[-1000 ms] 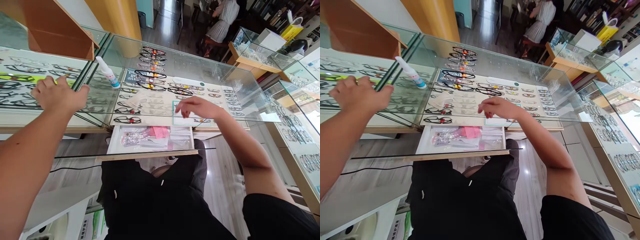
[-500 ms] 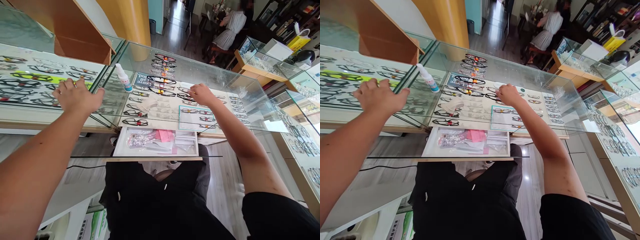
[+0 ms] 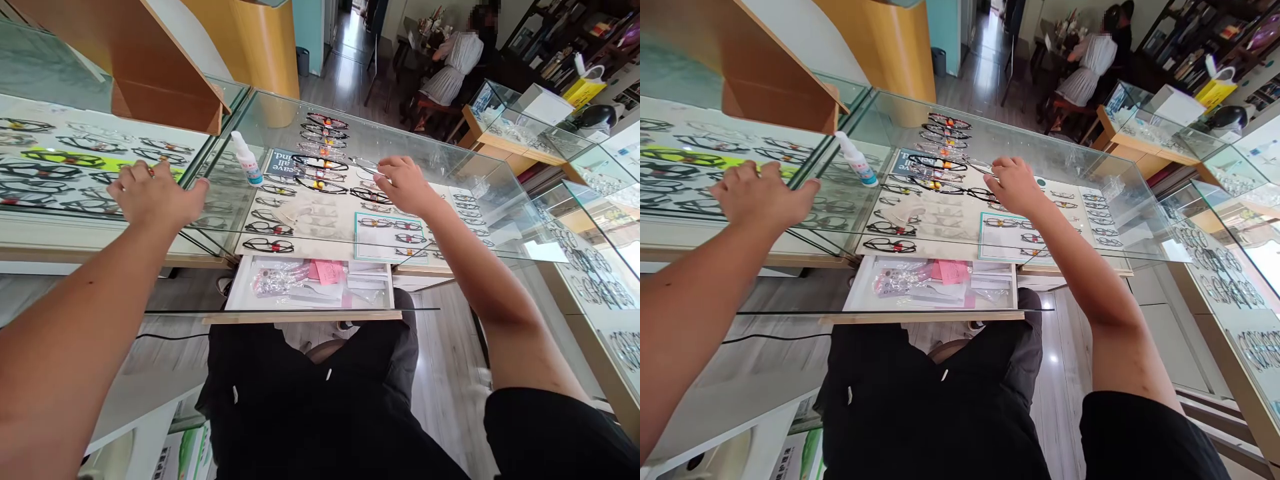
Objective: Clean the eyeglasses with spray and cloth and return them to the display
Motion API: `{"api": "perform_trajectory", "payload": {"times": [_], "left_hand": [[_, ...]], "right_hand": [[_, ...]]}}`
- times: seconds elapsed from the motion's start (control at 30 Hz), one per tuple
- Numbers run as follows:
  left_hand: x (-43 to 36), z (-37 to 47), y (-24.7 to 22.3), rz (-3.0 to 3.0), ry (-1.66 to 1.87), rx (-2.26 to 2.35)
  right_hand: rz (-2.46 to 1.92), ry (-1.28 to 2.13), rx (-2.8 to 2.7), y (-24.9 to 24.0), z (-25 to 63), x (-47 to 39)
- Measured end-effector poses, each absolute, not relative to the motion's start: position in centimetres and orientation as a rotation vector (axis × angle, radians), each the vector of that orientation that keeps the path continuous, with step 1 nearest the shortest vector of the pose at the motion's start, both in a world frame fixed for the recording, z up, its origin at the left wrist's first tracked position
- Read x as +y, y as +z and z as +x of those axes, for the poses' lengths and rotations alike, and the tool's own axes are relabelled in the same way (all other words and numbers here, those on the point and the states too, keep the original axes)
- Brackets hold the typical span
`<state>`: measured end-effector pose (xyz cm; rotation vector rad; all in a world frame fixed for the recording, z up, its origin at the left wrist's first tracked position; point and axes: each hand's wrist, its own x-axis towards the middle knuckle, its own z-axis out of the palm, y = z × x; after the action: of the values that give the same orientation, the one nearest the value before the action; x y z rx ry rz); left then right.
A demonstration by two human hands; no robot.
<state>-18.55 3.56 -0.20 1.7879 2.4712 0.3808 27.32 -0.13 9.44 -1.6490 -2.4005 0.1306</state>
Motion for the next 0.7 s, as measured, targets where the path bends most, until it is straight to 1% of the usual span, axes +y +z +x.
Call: {"api": "perform_trajectory", "payload": {"times": [0.1, 0.17, 0.23, 0.33, 0.43, 0.53, 0.7], "left_hand": [[3.7, -18.5, -0.4, 1.779, 0.392, 2.478], [3.8, -18.6, -0.5, 1.770, 0.382, 2.490], [3.9, -18.6, -0.6, 1.762, 0.368, 2.497], [4.0, -18.7, -0.8, 1.756, 0.356, 2.511], [4.0, -18.4, -0.5, 1.756, 0.309, 2.544], [3.6, -17.6, 0.3, 1.759, 0.250, 2.552], [2.8, -16.1, 1.6, 1.738, 0.216, 2.574]], "right_hand": [[-1.382, 0.493, -2.475, 12.8, 26.6, -6.3], [-1.253, 0.747, -2.534, 14.1, 25.9, -10.3], [-1.177, 0.986, -2.641, 13.8, 25.5, -13.2], [-1.188, 1.187, -2.825, 10.7, 25.5, -14.8], [-1.546, 1.123, -2.886, 5.9, 26.0, -13.7], [-1.931, 0.915, -2.846, 1.0, 26.6, -11.6], [-2.211, 0.573, -2.785, -5.4, 28.5, -8.2]]}}
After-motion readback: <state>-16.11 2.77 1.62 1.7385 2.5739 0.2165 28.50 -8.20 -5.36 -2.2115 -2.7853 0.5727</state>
